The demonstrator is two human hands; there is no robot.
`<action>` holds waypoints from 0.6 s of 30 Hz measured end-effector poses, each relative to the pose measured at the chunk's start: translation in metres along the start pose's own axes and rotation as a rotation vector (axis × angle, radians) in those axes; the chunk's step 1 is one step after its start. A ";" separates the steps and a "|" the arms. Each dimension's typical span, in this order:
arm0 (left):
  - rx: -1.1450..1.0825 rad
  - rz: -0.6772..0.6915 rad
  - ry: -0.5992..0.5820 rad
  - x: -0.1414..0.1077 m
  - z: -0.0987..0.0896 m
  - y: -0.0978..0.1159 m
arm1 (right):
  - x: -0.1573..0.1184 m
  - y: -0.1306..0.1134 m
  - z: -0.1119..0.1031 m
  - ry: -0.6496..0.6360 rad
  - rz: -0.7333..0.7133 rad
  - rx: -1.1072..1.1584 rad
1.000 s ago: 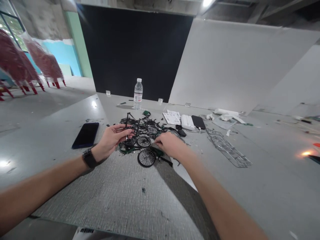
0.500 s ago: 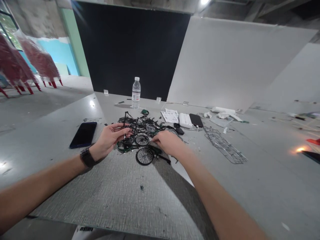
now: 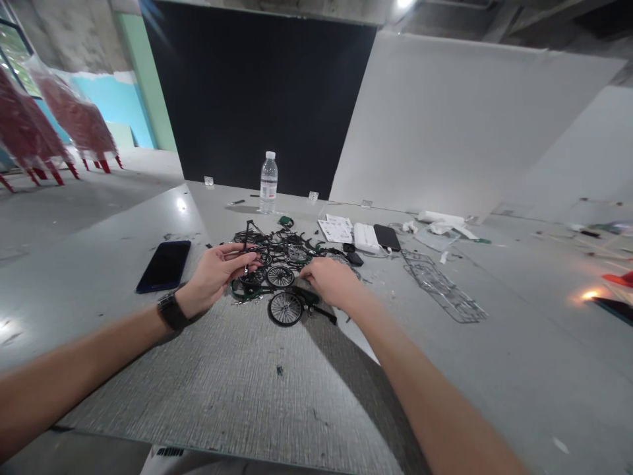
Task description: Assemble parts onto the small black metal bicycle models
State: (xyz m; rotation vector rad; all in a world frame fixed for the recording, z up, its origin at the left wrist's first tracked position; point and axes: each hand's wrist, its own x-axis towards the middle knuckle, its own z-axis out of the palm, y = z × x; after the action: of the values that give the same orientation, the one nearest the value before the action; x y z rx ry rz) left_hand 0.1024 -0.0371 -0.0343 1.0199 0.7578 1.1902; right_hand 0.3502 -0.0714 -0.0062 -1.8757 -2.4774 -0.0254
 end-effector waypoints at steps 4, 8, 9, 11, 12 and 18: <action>0.016 0.009 -0.009 0.001 -0.001 -0.001 | 0.001 0.001 0.002 -0.002 0.018 0.004; 0.012 0.017 -0.009 0.002 -0.002 -0.003 | 0.001 -0.001 -0.005 0.014 0.010 0.039; 0.014 0.017 -0.005 0.002 -0.002 -0.003 | 0.000 -0.002 -0.010 0.029 0.005 0.050; 0.023 0.018 0.002 0.002 0.000 -0.002 | -0.004 -0.010 -0.022 0.070 -0.009 0.068; 0.029 0.019 0.000 0.002 0.000 -0.002 | -0.006 -0.016 -0.029 0.105 -0.024 0.081; 0.070 0.045 -0.026 -0.001 0.003 -0.003 | -0.002 -0.063 -0.062 0.194 -0.258 -0.016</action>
State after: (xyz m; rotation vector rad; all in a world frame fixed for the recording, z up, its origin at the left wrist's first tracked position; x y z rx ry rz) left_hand 0.1064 -0.0387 -0.0360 1.1130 0.7643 1.1937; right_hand 0.2915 -0.0921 0.0558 -1.4668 -2.5677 -0.2224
